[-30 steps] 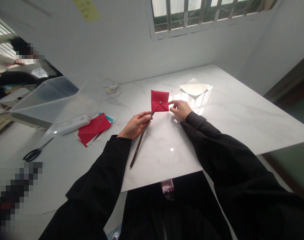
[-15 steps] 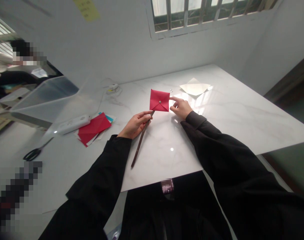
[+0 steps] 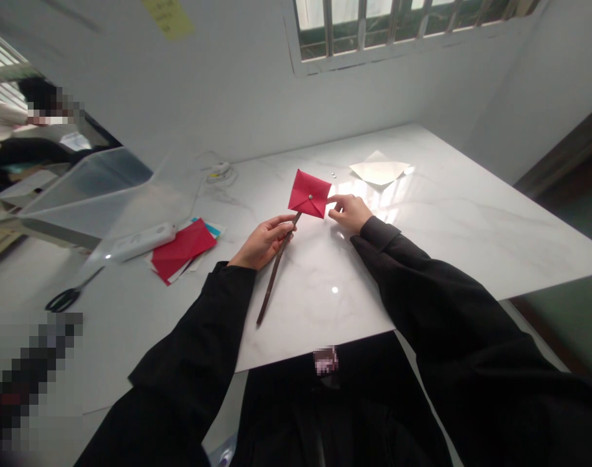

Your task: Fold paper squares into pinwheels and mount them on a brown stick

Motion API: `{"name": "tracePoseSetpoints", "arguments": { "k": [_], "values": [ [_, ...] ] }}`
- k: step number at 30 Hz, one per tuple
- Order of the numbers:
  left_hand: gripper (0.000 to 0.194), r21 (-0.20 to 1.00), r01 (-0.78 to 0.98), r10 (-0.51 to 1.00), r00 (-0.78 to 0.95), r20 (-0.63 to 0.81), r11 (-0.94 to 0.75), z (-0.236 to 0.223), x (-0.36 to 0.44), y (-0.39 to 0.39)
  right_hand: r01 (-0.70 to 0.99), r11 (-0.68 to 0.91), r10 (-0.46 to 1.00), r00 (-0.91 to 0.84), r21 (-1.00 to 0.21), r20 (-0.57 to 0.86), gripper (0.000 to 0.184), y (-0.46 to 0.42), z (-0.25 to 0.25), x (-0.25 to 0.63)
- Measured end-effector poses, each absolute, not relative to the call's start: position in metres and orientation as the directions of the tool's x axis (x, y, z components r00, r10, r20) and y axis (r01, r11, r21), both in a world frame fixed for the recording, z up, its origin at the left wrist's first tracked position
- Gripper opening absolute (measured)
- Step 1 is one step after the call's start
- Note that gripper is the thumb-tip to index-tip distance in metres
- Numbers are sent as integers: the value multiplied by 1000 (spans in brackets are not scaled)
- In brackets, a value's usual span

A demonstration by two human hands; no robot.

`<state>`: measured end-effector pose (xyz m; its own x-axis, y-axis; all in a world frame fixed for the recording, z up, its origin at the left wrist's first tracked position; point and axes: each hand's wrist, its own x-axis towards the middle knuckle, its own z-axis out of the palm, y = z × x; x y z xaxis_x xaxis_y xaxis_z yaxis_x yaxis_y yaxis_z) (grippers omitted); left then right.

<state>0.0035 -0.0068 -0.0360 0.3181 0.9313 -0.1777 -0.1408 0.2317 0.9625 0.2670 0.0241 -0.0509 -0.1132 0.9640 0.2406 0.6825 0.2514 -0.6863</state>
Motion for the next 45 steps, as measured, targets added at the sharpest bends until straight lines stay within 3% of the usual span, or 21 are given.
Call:
{"name": "tracePoseSetpoints", "arguments": {
  "k": [12, 19, 21, 23, 25, 27, 31, 33, 35, 37, 41, 43, 45],
  "values": [
    [49, 962, -167, 941, 299, -159, 216, -39, 3, -5, 718, 241, 968, -126, -653, 219, 35, 22, -50, 267],
    [47, 954, -208, 950, 268, -157, 217, -43, 2, -2, 630, 135, 982, 20, -764, 190, 70, 26, -53, 266],
    [47, 952, -223, 954, 258, -151, 210, -44, 2, -1, 554, 139, 990, -72, -821, 119, 65, 21, -48, 263],
    [47, 949, -243, 959, 245, -142, 202, -45, 2, 0, 453, 145, 939, -343, -879, -22, 53, 14, -41, 258],
    [47, 945, -263, 963, 233, -133, 194, -47, 2, 1, 355, 127, 783, -609, -926, -126, 47, 7, -36, 253],
    [47, 943, -273, 966, 226, -128, 189, -48, 2, 1, 290, 103, 733, -669, -952, -124, 45, 3, -34, 250],
    [46, 946, -263, 967, 217, -133, 189, -48, 2, 1, 243, 41, 957, -288, -969, -32, 37, 9, -38, 252],
    [45, 947, -262, 968, 214, -134, 189, -48, 3, 1, 215, -26, 997, -66, -976, -41, 48, 15, -39, 257],
    [45, 946, -264, 968, 213, -134, 189, -48, 3, 1, 174, -94, 995, 31, -980, -90, 64, 18, -40, 259],
    [46, 946, -265, 968, 213, -131, 187, -48, 4, 1, 142, -154, 982, -87, -978, -167, 66, 16, -38, 258],
    [49, 950, -260, 969, 218, -119, 175, -48, 3, 1, 126, -200, 792, -563, -972, -236, 35, 7, -37, 251],
    [49, 952, -254, 967, 225, -117, 174, -47, 3, 0, 101, -194, 796, -566, -976, -216, 26, 5, -38, 248],
    [49, 952, -250, 966, 231, -117, 175, -47, 3, 0, 75, -187, 876, -440, -980, -201, 23, 6, -39, 248]
  ]
}}
